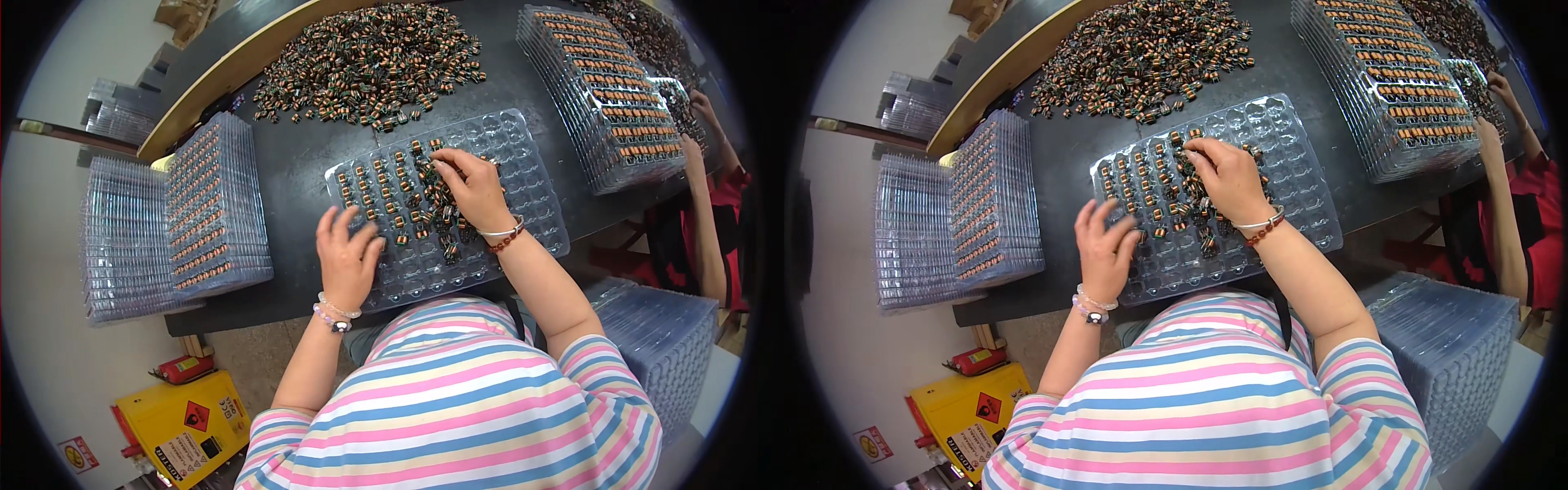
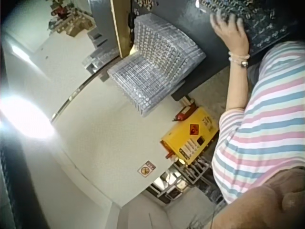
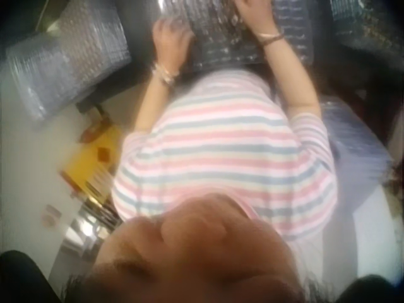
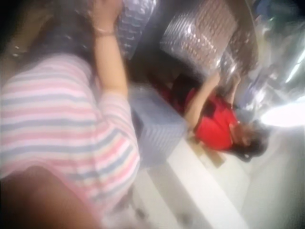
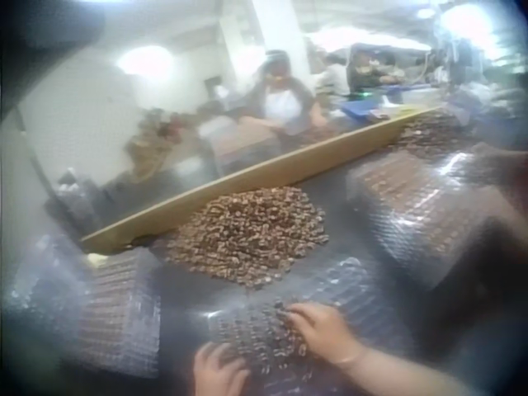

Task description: The person finishes placing electronic components into slots of a plastic blister tray, stacks the filled tray, takes an empty tray from a stack, scoops components onto it, and fits them individually into the slots by hand.

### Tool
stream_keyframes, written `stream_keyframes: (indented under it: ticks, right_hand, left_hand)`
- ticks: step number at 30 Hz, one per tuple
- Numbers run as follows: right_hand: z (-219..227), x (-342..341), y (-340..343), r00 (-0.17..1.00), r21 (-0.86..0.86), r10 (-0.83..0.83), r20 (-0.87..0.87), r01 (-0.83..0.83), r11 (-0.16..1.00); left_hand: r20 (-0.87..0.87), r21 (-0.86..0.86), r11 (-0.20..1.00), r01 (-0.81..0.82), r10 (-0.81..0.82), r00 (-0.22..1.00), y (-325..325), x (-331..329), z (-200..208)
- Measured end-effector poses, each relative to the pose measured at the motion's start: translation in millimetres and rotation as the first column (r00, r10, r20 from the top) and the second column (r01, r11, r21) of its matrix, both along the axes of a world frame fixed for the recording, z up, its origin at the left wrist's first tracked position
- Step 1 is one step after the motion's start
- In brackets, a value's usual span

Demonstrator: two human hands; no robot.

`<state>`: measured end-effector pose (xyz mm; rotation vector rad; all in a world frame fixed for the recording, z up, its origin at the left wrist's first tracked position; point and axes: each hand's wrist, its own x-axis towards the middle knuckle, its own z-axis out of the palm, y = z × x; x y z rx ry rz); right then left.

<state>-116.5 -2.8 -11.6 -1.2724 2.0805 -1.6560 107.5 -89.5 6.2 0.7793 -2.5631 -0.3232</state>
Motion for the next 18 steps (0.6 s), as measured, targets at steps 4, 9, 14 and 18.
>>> stream_keyframes:
  ticks: [4,9,14,18]
  right_hand:
    - [0,-1,0,1.000,-0.007,0.012,-0.018,-0.012,1.000]
    - [1,-1,1,1.000,0.017,0.019,0.012,-0.019,1.000]
    - [1,0,1,1.000,-0.005,0.016,-0.009,-0.016,1.000]
    - [0,0,2,1.000,0.001,0.010,-0.013,-0.010,1.000]
  left_hand:
    - [-0.012,0.014,0.998,0.063,-0.063,0.998,10,-2,-1]
    - [-0.155,0.061,0.998,-0.009,0.018,0.988,-14,2,-4]
    - [-0.200,-0.118,0.991,-0.062,0.037,0.979,-33,1,-12]
    - [-0.263,0.362,0.932,-0.009,0.112,0.958,-28,4,-14]
